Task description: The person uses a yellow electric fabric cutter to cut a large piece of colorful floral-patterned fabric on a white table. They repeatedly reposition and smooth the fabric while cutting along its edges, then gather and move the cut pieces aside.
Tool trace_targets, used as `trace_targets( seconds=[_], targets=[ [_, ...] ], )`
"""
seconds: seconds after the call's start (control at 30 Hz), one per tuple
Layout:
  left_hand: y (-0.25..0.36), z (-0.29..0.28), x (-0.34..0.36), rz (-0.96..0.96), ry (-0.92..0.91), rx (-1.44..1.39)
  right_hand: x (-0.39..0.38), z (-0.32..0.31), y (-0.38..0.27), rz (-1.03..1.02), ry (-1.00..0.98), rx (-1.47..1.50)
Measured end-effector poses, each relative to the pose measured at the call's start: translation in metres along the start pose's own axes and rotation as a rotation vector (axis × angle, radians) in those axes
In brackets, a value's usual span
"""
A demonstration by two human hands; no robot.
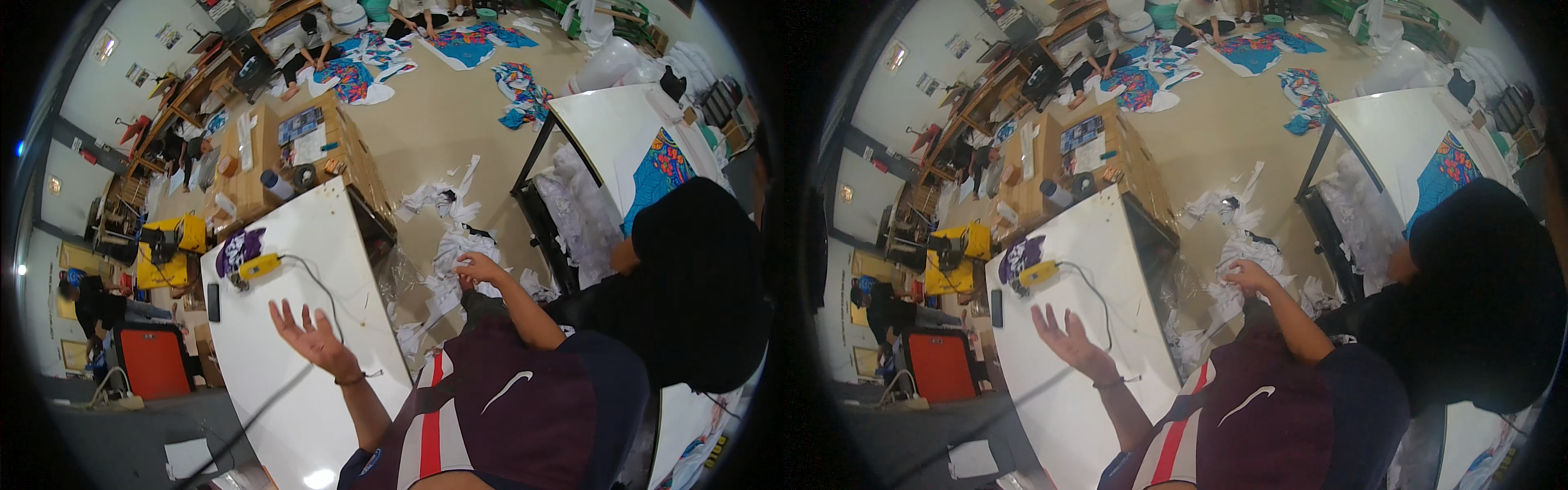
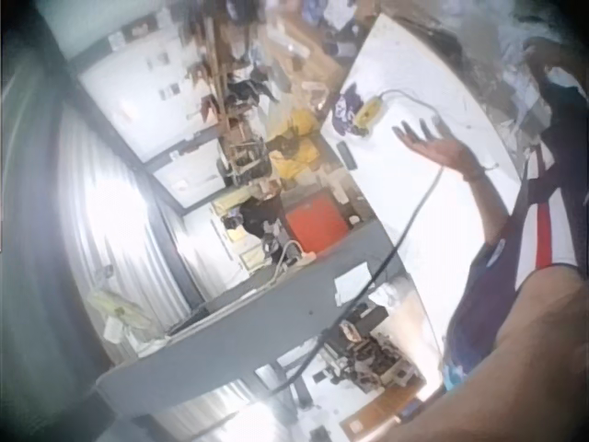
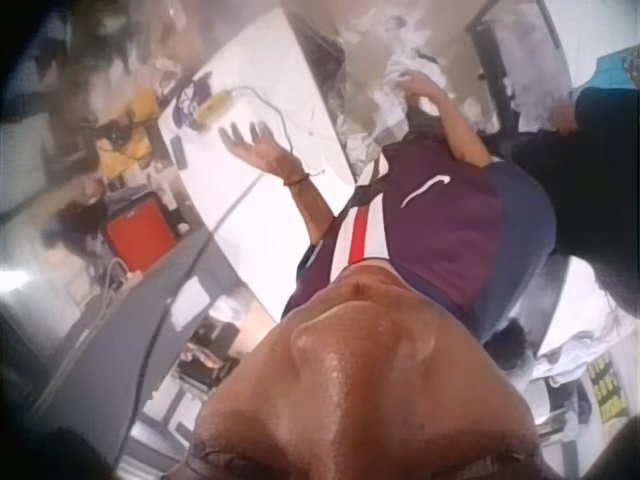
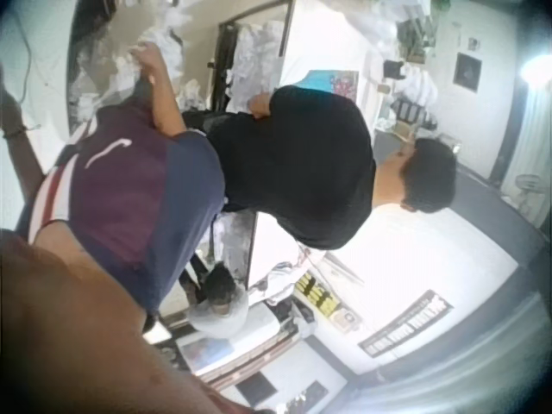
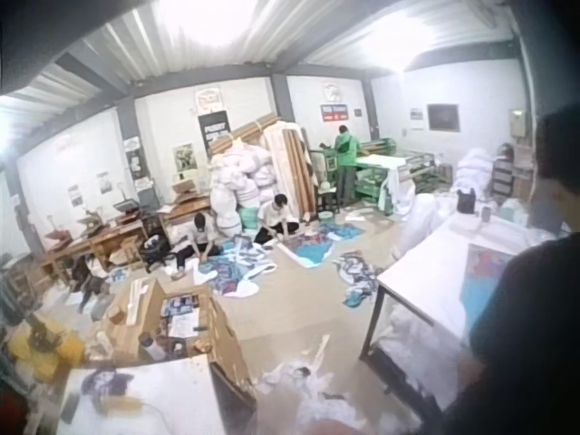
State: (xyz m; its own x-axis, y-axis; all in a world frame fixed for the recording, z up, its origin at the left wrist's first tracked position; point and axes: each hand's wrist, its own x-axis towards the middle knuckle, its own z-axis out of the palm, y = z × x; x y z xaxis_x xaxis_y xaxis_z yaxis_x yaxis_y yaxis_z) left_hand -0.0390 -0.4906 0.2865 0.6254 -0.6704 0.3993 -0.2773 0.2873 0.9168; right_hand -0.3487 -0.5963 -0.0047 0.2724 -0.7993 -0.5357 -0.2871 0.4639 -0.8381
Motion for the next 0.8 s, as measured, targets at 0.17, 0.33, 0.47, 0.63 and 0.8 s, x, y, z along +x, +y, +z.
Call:
trace_targets(
  seconds=[0.17, 0.33, 0.47, 0.63, 0.8],
  targets=[
    [-0.066, 0.051, 0.029, -0.202, -0.020, 0.125, 0.050, -0.063, 0.011, 0.093, 0.109, -0.068],
    [-0.137, 0.094, 0.060, -0.487, -0.261, 0.231, 0.080, -0.101, -0.031, 0.031, -0.009, -0.132],
    [-0.219, 0.161, 0.054, -0.470, -0.593, 0.235, 0.120, -0.134, -0.047, -0.051, -0.010, -0.114],
    [-0.434, 0.147, -0.046, -0.656, -1.178, 0.748, 0.182, -0.159, 0.003, 0.197, -0.061, -0.176],
    [-0.450, 0.173, -0.071, -1.250, -1.210, 0.929, 0.201, -0.203, 0.090, 0.420, -0.160, -0.564]
  ],
)
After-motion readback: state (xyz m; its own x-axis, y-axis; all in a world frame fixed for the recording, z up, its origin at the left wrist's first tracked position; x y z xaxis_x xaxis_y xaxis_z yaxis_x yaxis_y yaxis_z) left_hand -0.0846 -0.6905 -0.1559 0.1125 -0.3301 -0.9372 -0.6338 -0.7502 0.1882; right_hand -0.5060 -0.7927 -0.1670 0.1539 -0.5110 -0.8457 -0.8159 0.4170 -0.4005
